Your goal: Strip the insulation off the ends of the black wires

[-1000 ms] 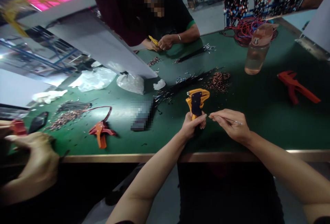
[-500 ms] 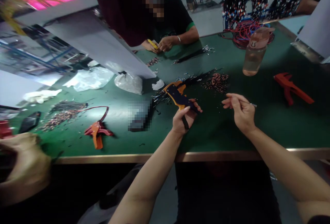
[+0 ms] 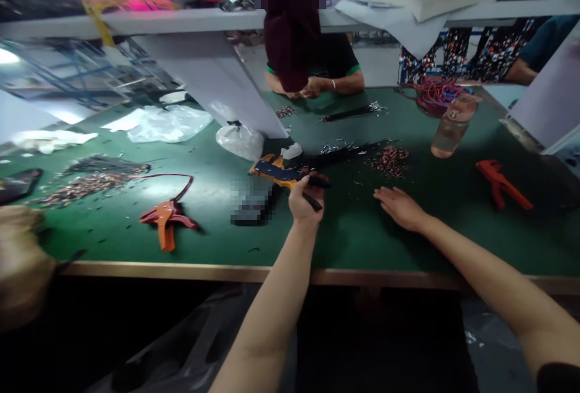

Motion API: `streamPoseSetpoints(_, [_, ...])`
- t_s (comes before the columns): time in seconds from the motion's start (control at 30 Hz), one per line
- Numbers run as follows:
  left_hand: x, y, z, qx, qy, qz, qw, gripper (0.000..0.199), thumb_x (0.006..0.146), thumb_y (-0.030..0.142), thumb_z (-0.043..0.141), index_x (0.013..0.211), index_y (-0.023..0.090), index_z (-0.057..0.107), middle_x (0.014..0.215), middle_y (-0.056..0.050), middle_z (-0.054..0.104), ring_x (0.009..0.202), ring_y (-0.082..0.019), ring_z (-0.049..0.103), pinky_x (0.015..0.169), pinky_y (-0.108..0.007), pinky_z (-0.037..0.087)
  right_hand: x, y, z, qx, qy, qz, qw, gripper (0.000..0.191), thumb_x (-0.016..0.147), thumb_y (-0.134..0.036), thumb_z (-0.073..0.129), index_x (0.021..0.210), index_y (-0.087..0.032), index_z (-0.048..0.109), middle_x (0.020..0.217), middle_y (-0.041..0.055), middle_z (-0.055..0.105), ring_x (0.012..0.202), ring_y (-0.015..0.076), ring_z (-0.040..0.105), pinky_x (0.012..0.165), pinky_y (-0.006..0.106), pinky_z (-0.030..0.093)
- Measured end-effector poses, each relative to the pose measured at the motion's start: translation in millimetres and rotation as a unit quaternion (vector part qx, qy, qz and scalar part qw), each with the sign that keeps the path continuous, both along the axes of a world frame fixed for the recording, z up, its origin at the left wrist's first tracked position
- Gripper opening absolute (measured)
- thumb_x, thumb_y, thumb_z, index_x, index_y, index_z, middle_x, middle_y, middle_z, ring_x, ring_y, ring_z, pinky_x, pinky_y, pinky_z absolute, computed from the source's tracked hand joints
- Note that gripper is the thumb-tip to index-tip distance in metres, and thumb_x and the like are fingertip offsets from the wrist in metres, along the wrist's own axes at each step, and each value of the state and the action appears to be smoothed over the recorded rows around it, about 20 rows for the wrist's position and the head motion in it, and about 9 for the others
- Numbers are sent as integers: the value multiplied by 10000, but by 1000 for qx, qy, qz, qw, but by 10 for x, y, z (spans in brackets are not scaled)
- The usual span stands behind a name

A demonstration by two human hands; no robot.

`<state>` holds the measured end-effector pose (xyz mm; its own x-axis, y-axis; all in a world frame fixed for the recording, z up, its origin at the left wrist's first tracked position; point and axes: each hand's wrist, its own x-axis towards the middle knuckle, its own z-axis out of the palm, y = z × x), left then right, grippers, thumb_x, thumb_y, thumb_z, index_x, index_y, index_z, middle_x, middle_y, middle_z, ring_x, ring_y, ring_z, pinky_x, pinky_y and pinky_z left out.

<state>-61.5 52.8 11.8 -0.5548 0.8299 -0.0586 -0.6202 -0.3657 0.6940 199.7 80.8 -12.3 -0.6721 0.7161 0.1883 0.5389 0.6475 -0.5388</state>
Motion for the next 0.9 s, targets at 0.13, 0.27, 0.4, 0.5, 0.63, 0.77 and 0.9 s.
streamPoseSetpoints(0.13, [68, -1, -3, 5, 13, -12, 1000, 355, 598, 277, 783, 915, 201, 643, 784, 18, 683, 712, -149, 676, 780, -319, 535, -273, 191, 78, 33, 2, -5, 999, 434, 993, -266, 453, 1410, -248, 574, 1494, 109, 566, 1447, 275, 467, 1195, 573, 378])
streamPoseSetpoints(0.27, [66, -12, 3, 19, 32, 0, 999, 370, 603, 279, 792, 929, 204, 634, 794, 32, 675, 720, -139, 679, 787, -309, 531, -780, 32, 11, 19, -12, 146, 989, 399, 1005, -275, 486, 1389, -259, 592, 1448, 74, 619, 1435, 214, 484, 1207, 479, 371])
streamPoseSetpoints(0.4, [74, -9, 13, 11, 21, 12, 1000, 394, 580, 276, 793, 934, 197, 639, 768, 30, 675, 700, -150, 675, 772, -324, 540, -892, 359, 54, 35, -109, 87, 990, 409, 1015, -201, 445, 1396, -234, 590, 1509, 83, 554, 1476, 219, 423, 1222, 489, 331])
streamPoseSetpoints(0.5, [96, -4, 7, 2, 13, 3, 1000, 399, 575, 280, 793, 931, 185, 643, 754, 23, 677, 677, -157, 674, 764, -340, 545, -698, 665, 154, 53, -181, -52, 981, 450, 983, -112, 420, 1398, -145, 593, 1517, 168, 518, 1476, 277, 420, 1228, 550, 299])
streamPoseSetpoints(0.63, [122, -3, -19, -4, 3, -6, 1000, 406, 568, 273, 808, 933, 176, 659, 765, 10, 692, 684, -168, 684, 775, -351, 549, -620, 487, 29, 78, -156, 6, 985, 450, 990, -142, 437, 1412, -190, 585, 1509, 120, 545, 1484, 241, 411, 1244, 516, 277])
streamPoseSetpoints(0.77, [139, -8, -45, -10, -3, -21, 1000, 393, 563, 263, 818, 912, 176, 659, 763, 10, 697, 684, -161, 684, 770, -338, 548, -761, 247, -234, 63, -64, 128, 988, 418, 1023, -234, 434, 1411, -271, 586, 1461, 63, 606, 1457, 198, 455, 1218, 480, 341])
streamPoseSetpoints(0.9, [152, -23, -64, -18, 0, -42, 999, 411, 546, 272, 836, 904, 170, 660, 750, 11, 689, 675, -160, 679, 750, -329, 544, -551, 432, -215, 59, -19, 6, 998, 396, 1012, -238, 439, 1351, -250, 644, 1403, 87, 653, 1379, 227, 553, 1164, 472, 440])
